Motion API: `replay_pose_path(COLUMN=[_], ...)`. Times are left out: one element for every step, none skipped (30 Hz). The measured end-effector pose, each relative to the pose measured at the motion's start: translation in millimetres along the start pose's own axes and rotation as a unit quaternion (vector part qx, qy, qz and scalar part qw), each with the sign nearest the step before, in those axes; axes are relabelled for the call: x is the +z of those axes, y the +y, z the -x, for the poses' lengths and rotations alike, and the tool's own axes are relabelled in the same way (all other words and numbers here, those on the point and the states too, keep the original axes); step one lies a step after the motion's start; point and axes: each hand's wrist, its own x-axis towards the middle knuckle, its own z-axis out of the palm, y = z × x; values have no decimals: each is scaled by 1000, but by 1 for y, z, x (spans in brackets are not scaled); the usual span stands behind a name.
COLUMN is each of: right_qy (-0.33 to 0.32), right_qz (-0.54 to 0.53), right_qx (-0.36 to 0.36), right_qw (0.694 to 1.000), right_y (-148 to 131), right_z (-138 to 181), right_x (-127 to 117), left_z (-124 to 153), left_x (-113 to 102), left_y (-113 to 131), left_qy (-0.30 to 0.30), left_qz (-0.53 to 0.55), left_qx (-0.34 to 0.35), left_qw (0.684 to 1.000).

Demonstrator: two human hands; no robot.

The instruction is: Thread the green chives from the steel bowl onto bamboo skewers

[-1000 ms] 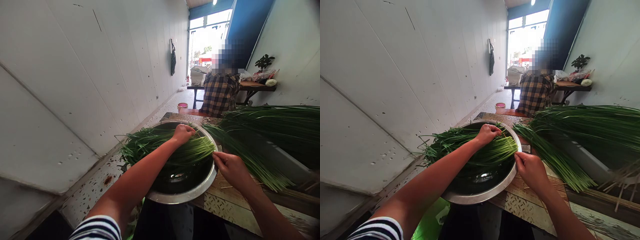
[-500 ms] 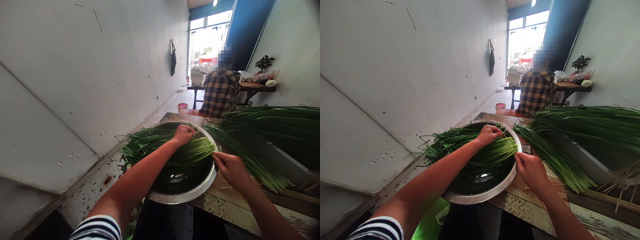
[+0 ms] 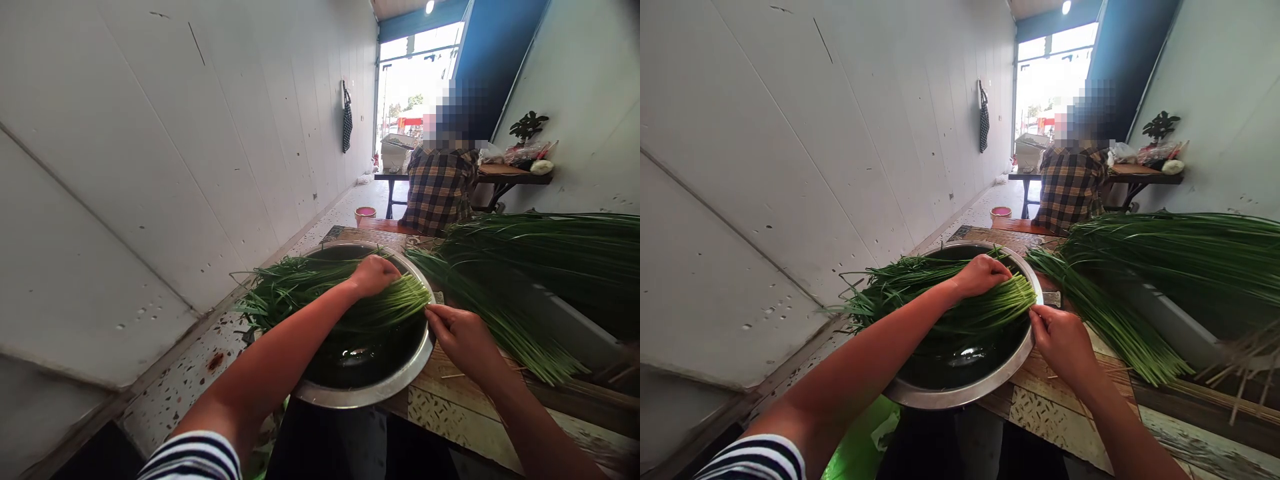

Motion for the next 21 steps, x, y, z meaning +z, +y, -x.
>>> replay_pose_path(right_qy=[3, 3, 1, -2, -6, -10, -12, -14, -15, -14, -12, -9, -5, -2, 0, 0, 0, -2, -3, -5, -6], right_qz=[2, 3, 5, 6, 7, 7, 7, 6, 5, 5, 6, 7, 8, 9, 10, 10, 10, 9, 8, 6, 5], right_qx=[-3, -5, -4, -2, 0, 3, 5, 5, 3, 0, -3, -6, -8, -9, -8, -7, -7, -7, -8, -8, -8], right_qw=[1000, 1000, 1000, 1000, 1000, 1000, 1000, 1000, 1000, 1000, 1000, 1000, 1000, 1000, 1000, 1000, 1000, 1000, 1000, 1000, 1000], right_y=[0, 0, 0, 0, 1, 1, 1, 1, 0, 0, -1, -2, -2, -2, -2, -2, -2, -2, -1, -1, -1], right_z=[0, 1, 1, 1, 1, 1, 1, 1, 1, 1, 1, 1, 0, 0, 0, 0, 0, 0, 0, 0, 0], right_x=[0, 0, 0, 0, 0, 1, 1, 0, 0, 0, -1, -1, -1, -2, -2, -1, -1, -1, -1, -1, -1], left_z=[1, 1, 1, 0, -2, -3, -5, -7, -9, -10, -11, -12, -12, -12, -11, -10, -9, -8, -8, -7, -6], left_x=[-6, -12, -17, -20, -22, -21, -19, -15, -11, -6, -3, 0, 2, 2, 1, -1, -3, -5, -7, -8, -8], left_y=[1, 1, -1, -5, -10, -16, -21, -27, -31, -33, -34, -34, -33, -30, -27, -25, -22, -20, -19, -18, -17], left_qy=[-12, -9, 11, 38, 61, 71, 64, 50, 34, 23, 18, 17, 16, 15, 16, 22, 32, 46, 60, 72, 79], left_qz=[-22, -48, -76, -105, -131, -154, -174, -196, -219, -244, -267, -285, -298, -304, -304, -298, -283, -258, -224, -183, -139], left_qx=[8, 2, -18, -44, -67, -81, -85, -83, -81, -84, -89, -95, -100, -101, -101, -100, -102, -109, -114, -117, -116], left_qw=[1000, 999, 997, 993, 987, 982, 979, 976, 972, 966, 959, 954, 949, 947, 947, 949, 953, 959, 966, 974, 980])
